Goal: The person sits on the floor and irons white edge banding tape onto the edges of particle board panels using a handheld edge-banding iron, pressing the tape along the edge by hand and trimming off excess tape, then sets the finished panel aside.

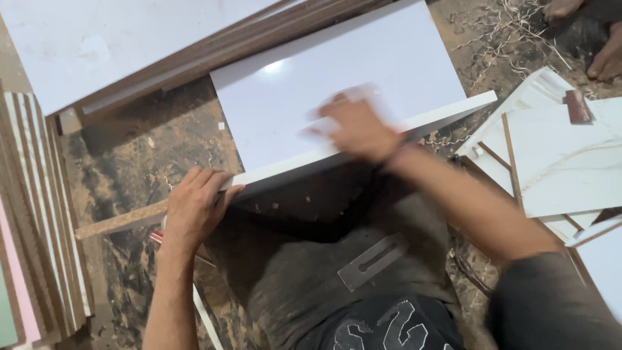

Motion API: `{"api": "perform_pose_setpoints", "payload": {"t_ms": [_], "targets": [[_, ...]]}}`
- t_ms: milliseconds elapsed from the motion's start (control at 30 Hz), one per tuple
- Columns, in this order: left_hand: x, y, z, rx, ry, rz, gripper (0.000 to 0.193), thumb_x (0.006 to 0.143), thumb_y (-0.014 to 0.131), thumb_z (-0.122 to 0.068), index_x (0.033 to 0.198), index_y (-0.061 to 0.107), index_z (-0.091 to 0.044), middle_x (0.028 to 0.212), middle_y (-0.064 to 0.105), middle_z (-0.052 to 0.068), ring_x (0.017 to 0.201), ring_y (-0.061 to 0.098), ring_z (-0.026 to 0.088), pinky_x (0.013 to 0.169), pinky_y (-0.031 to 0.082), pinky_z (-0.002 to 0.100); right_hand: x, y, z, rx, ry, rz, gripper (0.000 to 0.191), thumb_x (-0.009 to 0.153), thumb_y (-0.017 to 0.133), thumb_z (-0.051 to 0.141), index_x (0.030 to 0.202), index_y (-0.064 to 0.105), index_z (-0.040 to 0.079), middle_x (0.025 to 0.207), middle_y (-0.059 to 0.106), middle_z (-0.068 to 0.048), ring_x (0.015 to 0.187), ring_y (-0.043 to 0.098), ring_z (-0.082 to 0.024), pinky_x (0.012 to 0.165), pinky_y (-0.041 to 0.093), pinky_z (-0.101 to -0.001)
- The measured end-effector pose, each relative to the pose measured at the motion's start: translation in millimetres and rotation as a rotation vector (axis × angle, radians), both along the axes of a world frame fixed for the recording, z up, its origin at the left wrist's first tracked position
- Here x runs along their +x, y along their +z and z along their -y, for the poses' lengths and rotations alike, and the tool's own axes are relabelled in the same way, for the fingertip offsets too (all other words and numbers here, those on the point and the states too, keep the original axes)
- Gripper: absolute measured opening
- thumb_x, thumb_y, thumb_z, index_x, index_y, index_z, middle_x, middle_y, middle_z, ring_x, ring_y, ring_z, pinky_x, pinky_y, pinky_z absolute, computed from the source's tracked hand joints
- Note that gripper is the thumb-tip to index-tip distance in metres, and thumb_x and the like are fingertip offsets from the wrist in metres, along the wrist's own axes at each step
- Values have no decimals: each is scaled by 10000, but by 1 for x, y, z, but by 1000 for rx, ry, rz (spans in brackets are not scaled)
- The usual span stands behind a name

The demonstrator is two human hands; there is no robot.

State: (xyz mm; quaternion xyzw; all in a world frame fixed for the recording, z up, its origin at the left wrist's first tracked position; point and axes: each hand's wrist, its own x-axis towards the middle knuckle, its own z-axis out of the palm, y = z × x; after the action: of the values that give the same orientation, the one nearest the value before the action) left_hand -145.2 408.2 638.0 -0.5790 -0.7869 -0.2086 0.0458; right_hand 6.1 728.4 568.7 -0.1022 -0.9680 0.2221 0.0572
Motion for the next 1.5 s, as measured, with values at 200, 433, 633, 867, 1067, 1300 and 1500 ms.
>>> {"api": "perform_pose_setpoints", "payload": {"t_ms": [200, 433, 633, 867, 1067, 1300, 1500], "targets": [[-4, -5, 5, 21, -2, 20, 228, 883, 802, -233, 992, 720, -51, 954, 700, 70, 885, 642, 266, 764, 535, 388, 133, 33, -181, 203, -310, 330, 484, 1132, 371, 433, 1334, 723, 169, 1202, 726, -188, 1109, 657, -377, 980, 453, -548], [-3, -4, 5, 8, 4, 3, 234, 868, 811, -233, 988, 722, -52, 926, 686, 79, 869, 637, 279, 744, 529, 397, -17, 14, 27, -141, 45, 110, 552, 1008, 532, 550, 1443, 557, 212, 1456, 534, -152, 1437, 365, -369, 1131, 253, -694], [0, 0, 4, 5, 21, -4, 260, 857, 805, -240, 1004, 724, -41, 960, 698, 85, 883, 637, 292, 761, 528, 402, -90, 0, 126, 107, 144, 92, 580, 1040, 424, 608, 1360, 593, 155, 1216, 699, -112, 1298, 561, -316, 1135, 254, -725], [-1, -4, 9, 10, 43, 25, 254, 872, 804, -243, 1015, 742, -43, 953, 702, 80, 892, 639, 275, 771, 527, 395, 89, 12, -124, 325, -120, -51, 290, 1046, 536, 320, 1034, 800, 201, 1137, 778, -19, 1101, 701, -248, 991, 478, -473], [2, 1, 10, -33, 57, 36, 270, 889, 789, -283, 1033, 744, -60, 962, 705, 74, 893, 639, 278, 782, 524, 400, 161, 15, -203, 98, -542, 150, 497, 1151, 384, 411, 1051, 762, 105, 946, 726, -164, 903, 677, -356, 797, 492, -497], [8, 12, 2, -149, 123, 75, 270, 920, 727, -349, 1059, 751, -119, 968, 707, 71, 930, 653, 296, 791, 524, 415, 74, 56, -8, -221, 16, -273, 732, 809, 860, 362, 1411, 539, 97, 1380, 603, -160, 1314, 560, -332, 1132, 438, -434], [13, 21, 5, -163, 149, 157, 306, 912, 722, -356, 1094, 740, -110, 1042, 721, 68, 928, 698, 286, 773, 549, 409, 12, 29, 102, 291, 200, -201, 295, 922, 678, 117, 1201, 583, 128, 1014, 617, -37, 1028, 622, -217, 1016, 428, -496]]}}
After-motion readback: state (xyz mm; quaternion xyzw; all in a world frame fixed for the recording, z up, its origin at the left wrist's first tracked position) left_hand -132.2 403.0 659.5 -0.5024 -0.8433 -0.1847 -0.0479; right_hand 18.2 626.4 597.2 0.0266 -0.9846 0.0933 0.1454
